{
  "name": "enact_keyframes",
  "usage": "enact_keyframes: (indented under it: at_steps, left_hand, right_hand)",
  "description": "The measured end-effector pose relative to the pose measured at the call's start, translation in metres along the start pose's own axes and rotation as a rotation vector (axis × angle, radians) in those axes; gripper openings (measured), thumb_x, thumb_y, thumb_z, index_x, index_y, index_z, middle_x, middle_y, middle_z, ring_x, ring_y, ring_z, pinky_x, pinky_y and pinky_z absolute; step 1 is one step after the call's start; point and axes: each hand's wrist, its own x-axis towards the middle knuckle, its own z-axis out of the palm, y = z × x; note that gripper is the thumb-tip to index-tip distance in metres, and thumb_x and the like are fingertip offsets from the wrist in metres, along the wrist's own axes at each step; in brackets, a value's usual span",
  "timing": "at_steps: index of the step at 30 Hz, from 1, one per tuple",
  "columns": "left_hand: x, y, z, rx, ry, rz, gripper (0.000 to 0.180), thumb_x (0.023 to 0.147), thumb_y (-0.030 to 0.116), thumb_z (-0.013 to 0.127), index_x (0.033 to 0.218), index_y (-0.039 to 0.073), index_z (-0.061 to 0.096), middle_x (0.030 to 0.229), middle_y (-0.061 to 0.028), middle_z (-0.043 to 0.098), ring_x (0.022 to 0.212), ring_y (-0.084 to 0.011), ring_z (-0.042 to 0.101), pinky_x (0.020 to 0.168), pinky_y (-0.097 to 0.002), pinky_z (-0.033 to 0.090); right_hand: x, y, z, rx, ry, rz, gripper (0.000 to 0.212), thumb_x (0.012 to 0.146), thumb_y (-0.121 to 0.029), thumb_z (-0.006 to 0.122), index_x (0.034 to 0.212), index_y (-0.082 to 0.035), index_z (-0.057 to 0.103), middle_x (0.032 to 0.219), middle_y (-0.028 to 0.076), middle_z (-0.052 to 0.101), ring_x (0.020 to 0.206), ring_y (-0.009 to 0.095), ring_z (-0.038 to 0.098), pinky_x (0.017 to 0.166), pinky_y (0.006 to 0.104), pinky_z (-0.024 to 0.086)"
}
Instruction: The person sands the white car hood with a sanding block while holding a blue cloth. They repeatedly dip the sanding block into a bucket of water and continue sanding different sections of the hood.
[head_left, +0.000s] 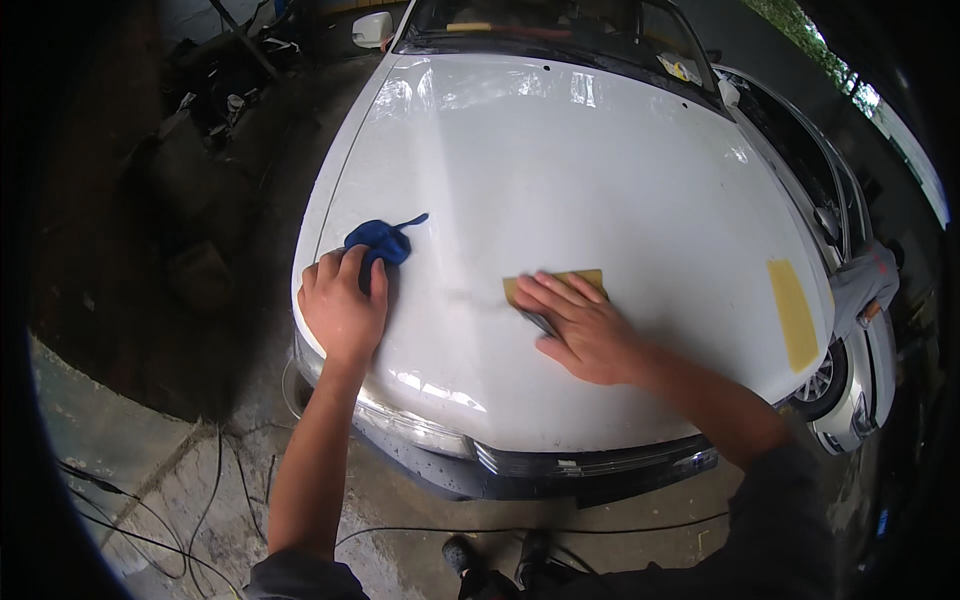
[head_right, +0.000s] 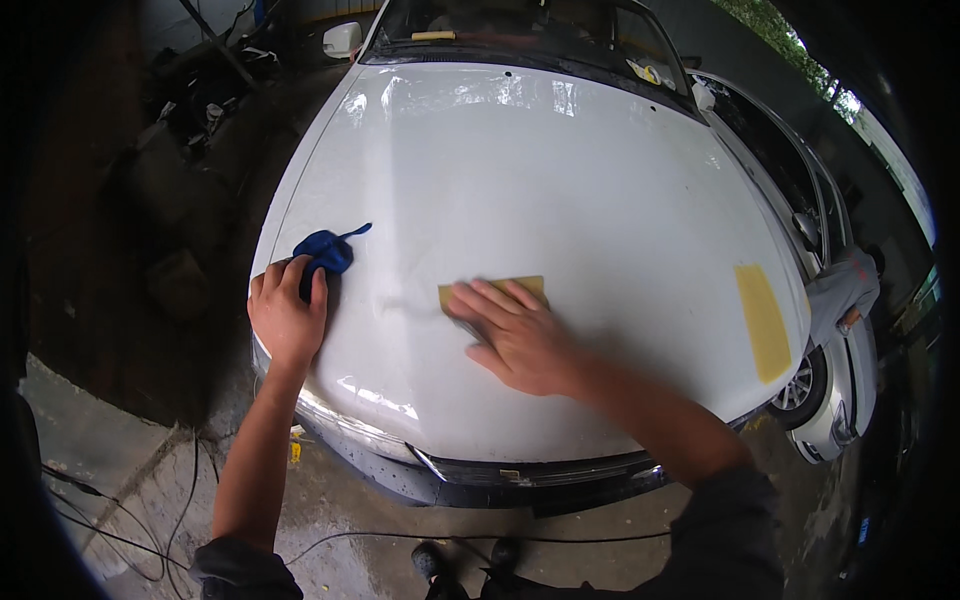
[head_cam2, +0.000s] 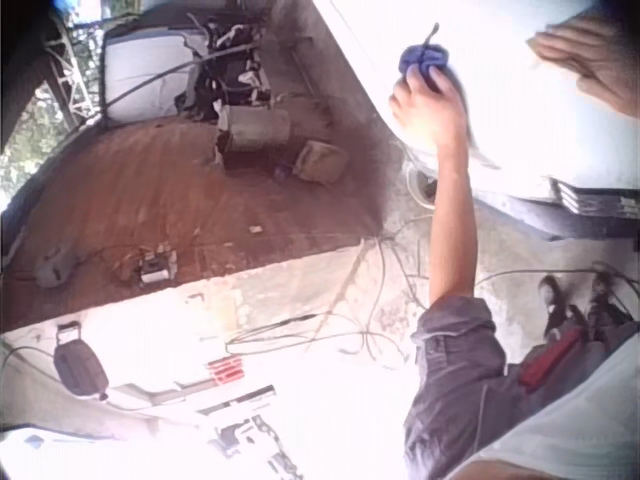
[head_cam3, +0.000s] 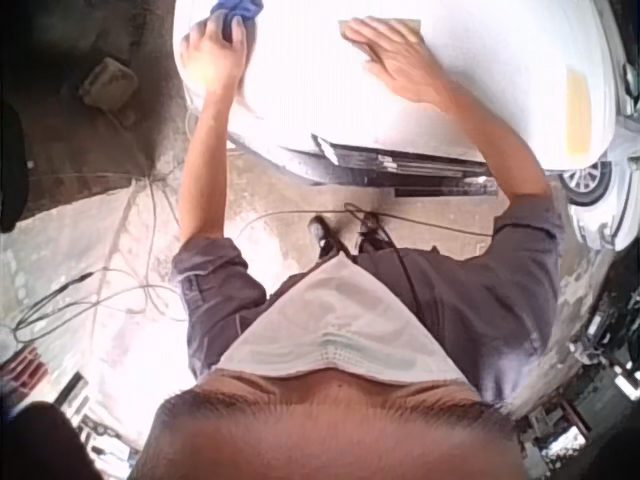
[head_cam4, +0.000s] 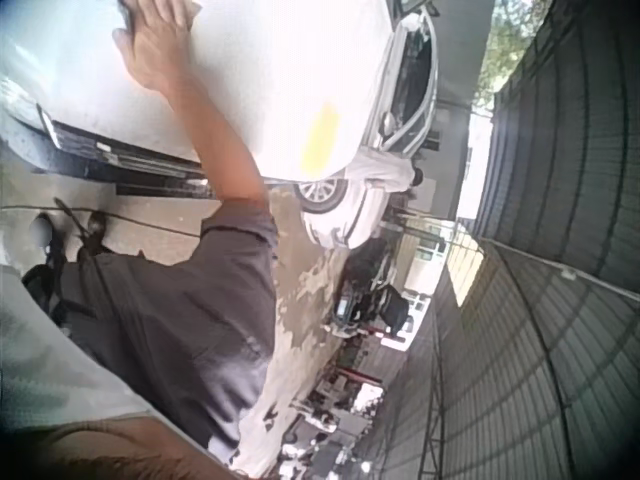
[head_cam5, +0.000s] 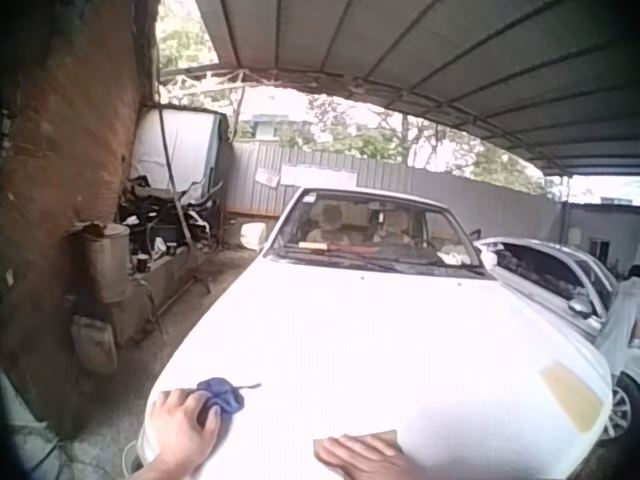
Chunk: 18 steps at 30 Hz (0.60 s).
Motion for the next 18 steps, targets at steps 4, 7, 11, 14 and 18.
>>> enact_keyframes:
  at_steps: [4, 7, 11, 14, 18]
  left_hand:
    - [0.01, 0.017, 0.003, -0.034, -0.034, -0.014, 0.027, 0.089, 0.03, 0.077, 0.111, 0.014, 0.078, 0.107, -0.0058, 0.073, 0.102, -0.031, 0.065, 0.089, -0.0435, 0.051]
    - [0.009, 0.027, 0.004, -0.051, -0.021, 0.001, 0.027, 0.092, 0.032, 0.075, 0.113, 0.016, 0.078, 0.108, -0.0041, 0.073, 0.104, -0.0298, 0.066, 0.09, -0.0427, 0.051]
    - [0.007, 0.011, 0.001, -0.024, 0.008, 0.012, 0.027, 0.09, 0.031, 0.075, 0.111, 0.014, 0.078, 0.106, -0.006, 0.073, 0.101, -0.031, 0.065, 0.089, -0.0443, 0.051]
    - [0.004, 0.003, -0.001, 0.0, -0.008, -0.008, 0.027, 0.09, 0.031, 0.075, 0.111, 0.014, 0.078, 0.106, -0.0061, 0.073, 0.101, -0.0308, 0.065, 0.089, -0.0442, 0.051]
    - [0.011, 0.024, 0.003, -0.038, -0.04, -0.012, 0.026, 0.091, 0.032, 0.075, 0.112, 0.017, 0.078, 0.107, -0.0044, 0.073, 0.103, -0.0297, 0.066, 0.091, -0.0429, 0.051]
  right_hand:
    - [0.039, 0.063, -0.014, 0.04, 0.064, 0.071, 0.051, 0.109, -0.03, 0.05, 0.158, -0.019, 0.047, 0.17, 0.004, 0.038, 0.159, 0.024, 0.03, 0.131, 0.0466, 0.023]
    - [0.083, 0.088, -0.025, -0.012, 0.145, 0.175, 0.052, 0.112, -0.031, 0.042, 0.16, -0.011, 0.043, 0.169, 0.008, 0.039, 0.16, 0.026, 0.029, 0.131, 0.0432, 0.021]
    - [0.048, 0.043, 0.005, -0.036, 0.139, 0.087, 0.056, 0.111, -0.032, 0.043, 0.162, -0.008, 0.041, 0.171, 0.009, 0.037, 0.16, 0.026, 0.029, 0.131, 0.0474, 0.02]
    - [-0.004, 0.02, -0.002, -0.003, 0.111, -0.004, 0.051, 0.111, -0.034, 0.047, 0.157, -0.013, 0.048, 0.169, 0.007, 0.04, 0.159, 0.024, 0.031, 0.13, 0.0458, 0.022]
    - [0.055, 0.09, -0.017, 0.032, 0.146, 0.199, 0.049, 0.111, -0.033, 0.047, 0.157, -0.017, 0.048, 0.168, 0.006, 0.041, 0.159, 0.024, 0.031, 0.13, 0.0453, 0.023]
